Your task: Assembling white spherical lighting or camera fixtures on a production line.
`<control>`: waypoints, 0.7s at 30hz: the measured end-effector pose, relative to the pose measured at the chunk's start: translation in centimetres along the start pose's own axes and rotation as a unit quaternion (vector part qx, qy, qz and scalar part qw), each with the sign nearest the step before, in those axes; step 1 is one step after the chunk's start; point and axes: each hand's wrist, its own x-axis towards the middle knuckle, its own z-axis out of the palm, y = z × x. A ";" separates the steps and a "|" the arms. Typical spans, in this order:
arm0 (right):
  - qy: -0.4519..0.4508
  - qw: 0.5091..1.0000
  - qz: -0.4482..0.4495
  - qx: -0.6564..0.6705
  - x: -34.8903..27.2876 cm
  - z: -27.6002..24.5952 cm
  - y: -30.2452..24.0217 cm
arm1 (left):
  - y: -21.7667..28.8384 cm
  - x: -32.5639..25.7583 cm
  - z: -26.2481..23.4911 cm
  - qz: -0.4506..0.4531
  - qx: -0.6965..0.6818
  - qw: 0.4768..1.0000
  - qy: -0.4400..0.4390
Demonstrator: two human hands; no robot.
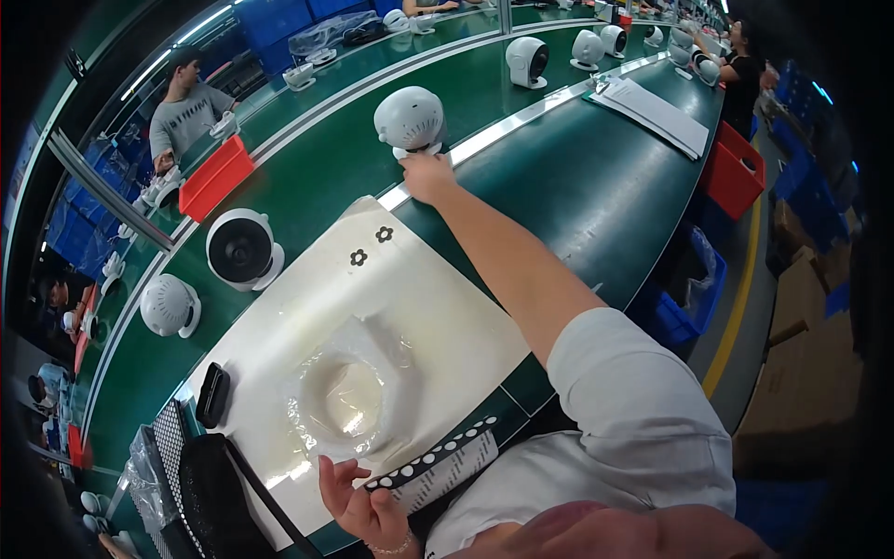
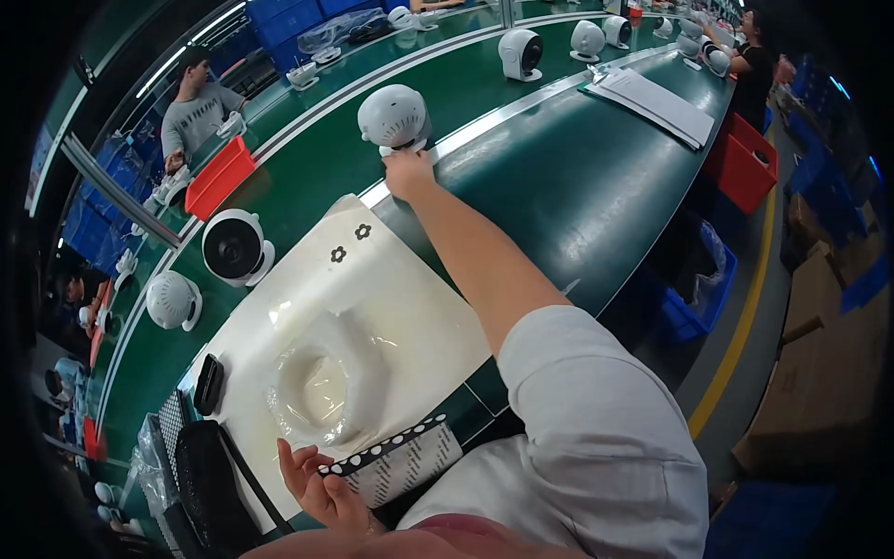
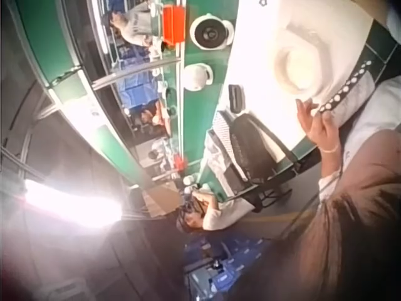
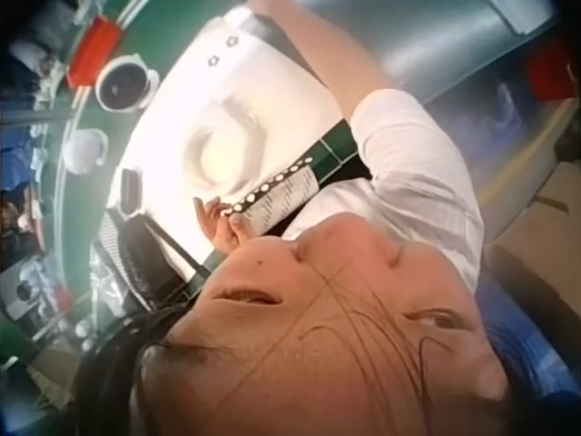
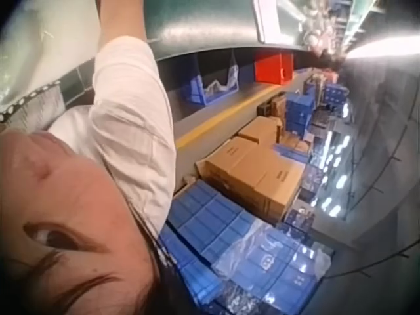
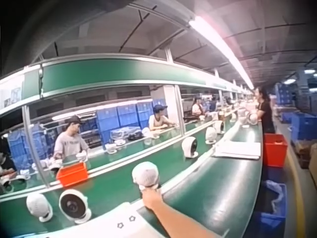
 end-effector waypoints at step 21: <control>-0.214 0.485 -0.540 0.654 -22.8 -22.6 -19.4 | 7.5 -1.3 -6.8 0.031 -0.077 0.987 0.138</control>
